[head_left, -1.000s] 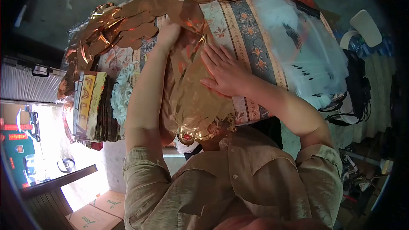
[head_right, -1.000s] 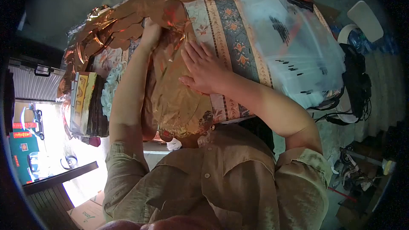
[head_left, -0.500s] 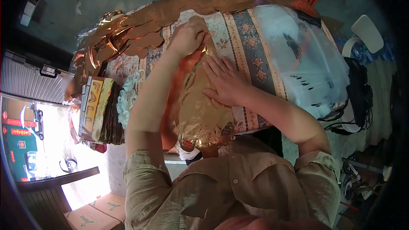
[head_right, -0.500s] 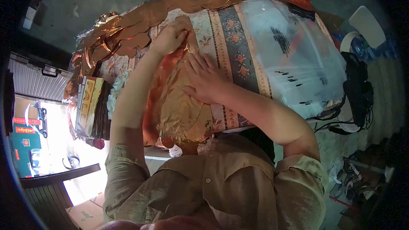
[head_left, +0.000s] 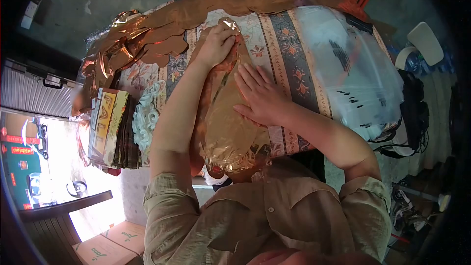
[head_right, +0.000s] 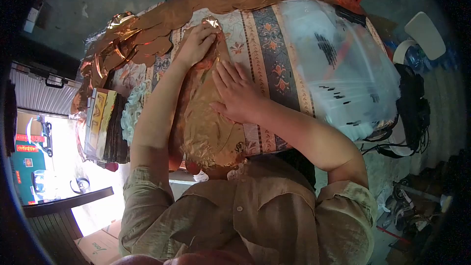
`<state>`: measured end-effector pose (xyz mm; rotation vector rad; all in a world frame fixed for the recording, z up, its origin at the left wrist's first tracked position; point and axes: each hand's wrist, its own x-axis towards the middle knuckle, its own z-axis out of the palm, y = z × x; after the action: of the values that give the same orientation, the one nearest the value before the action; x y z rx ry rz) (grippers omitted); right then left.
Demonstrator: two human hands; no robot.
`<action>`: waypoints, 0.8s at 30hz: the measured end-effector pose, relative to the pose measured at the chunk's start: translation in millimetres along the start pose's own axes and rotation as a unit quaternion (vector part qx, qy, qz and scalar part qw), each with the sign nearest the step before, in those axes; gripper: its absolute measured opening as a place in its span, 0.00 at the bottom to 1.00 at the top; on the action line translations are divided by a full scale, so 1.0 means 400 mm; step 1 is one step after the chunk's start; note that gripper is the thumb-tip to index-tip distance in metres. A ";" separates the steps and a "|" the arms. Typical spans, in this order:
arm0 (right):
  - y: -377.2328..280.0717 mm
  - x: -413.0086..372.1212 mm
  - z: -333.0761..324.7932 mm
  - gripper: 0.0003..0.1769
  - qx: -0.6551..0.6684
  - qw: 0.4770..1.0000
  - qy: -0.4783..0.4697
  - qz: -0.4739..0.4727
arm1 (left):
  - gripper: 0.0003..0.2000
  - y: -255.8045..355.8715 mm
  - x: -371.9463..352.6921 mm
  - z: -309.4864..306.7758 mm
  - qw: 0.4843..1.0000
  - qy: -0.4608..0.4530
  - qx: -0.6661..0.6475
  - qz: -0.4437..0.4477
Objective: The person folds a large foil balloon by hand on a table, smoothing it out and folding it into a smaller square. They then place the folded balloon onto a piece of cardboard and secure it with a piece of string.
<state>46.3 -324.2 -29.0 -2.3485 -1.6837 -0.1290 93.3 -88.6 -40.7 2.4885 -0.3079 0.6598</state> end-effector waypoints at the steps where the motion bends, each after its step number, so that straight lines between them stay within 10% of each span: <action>1: -0.001 0.001 -0.004 0.42 -0.001 1.000 -0.009 0.002 | 0.12 -0.005 0.002 -0.001 1.000 -0.004 -0.027 -0.015; 19: -0.003 0.000 -0.012 0.41 0.002 1.000 0.001 -0.001 | 0.19 0.063 0.085 -0.049 0.954 -0.203 0.152 -0.162; 24: -0.001 0.002 -0.013 0.42 0.006 1.000 -0.002 -0.001 | 0.17 -0.029 0.066 -0.021 0.986 -0.112 0.072 -0.103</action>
<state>46.5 -324.8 -23.9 -2.3391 -1.6851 -0.1126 116.5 -76.5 -26.3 2.6905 -0.0849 0.3273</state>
